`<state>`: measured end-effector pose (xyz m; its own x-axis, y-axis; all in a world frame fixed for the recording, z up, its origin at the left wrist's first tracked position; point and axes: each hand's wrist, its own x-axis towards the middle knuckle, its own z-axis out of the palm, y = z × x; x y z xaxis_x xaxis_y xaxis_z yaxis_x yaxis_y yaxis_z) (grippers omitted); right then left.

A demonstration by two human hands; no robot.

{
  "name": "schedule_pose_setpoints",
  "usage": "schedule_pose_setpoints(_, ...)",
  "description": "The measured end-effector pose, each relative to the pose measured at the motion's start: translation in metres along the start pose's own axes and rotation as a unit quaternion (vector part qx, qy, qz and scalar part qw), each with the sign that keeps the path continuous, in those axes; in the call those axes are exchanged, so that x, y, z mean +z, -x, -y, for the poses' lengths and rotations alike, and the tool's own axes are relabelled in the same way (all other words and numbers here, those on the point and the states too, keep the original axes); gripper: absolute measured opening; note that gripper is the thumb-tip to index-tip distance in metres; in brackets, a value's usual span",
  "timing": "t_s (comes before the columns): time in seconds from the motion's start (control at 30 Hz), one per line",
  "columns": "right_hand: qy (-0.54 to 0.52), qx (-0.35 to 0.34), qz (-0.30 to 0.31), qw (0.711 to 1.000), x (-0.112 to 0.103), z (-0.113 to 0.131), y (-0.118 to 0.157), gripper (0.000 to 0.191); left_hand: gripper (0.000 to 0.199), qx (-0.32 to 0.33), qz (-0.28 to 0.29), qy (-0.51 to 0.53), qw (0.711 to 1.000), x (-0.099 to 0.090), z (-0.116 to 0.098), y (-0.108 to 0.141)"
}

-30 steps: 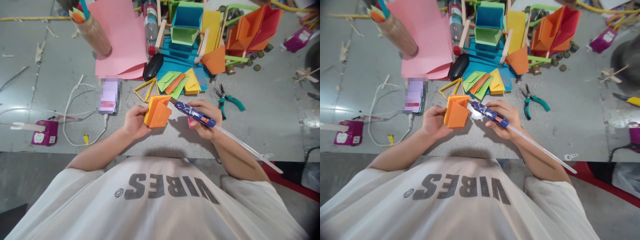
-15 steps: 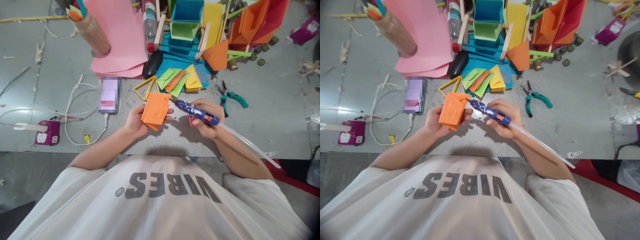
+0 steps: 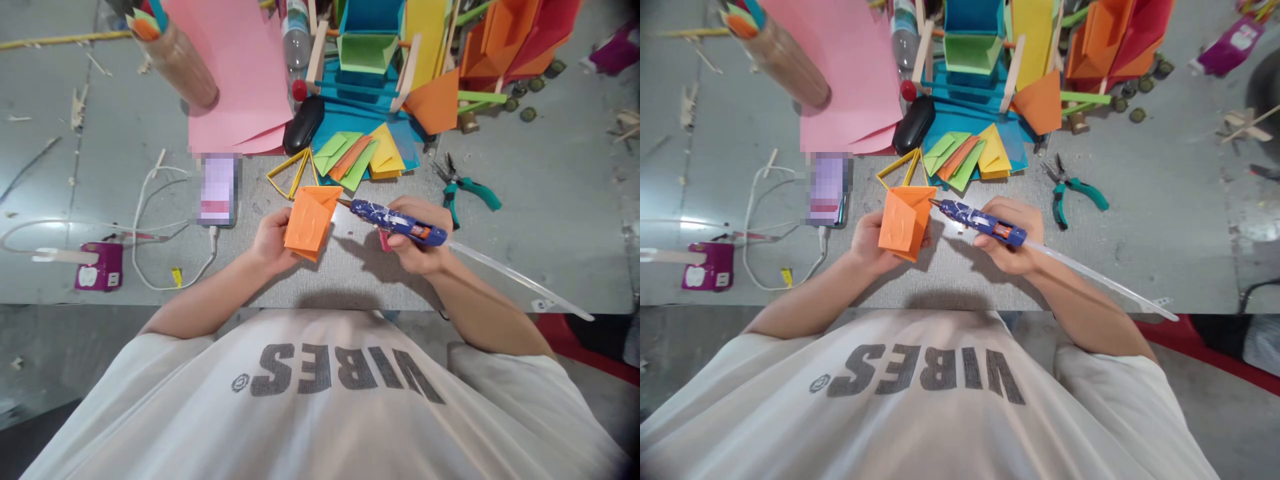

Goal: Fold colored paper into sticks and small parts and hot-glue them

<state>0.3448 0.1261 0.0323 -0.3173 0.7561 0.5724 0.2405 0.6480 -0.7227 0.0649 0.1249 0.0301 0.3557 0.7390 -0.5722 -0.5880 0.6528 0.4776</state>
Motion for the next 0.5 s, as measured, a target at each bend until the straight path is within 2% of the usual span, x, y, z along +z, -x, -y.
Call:
schedule_pose_setpoints(0.33,0.043,0.014,0.000,0.999,-0.0007,0.0009,0.0013,0.059,0.028,0.007,0.014,-0.010,1.000,-0.0029,0.0030,-0.0011)
schedule_pose_setpoints(0.5,0.032,0.010,0.013,0.999,-0.0006,0.0032,0.0010,0.055,0.029,0.010,0.011,-0.015,1.000,-0.0011,0.0025,0.0000)
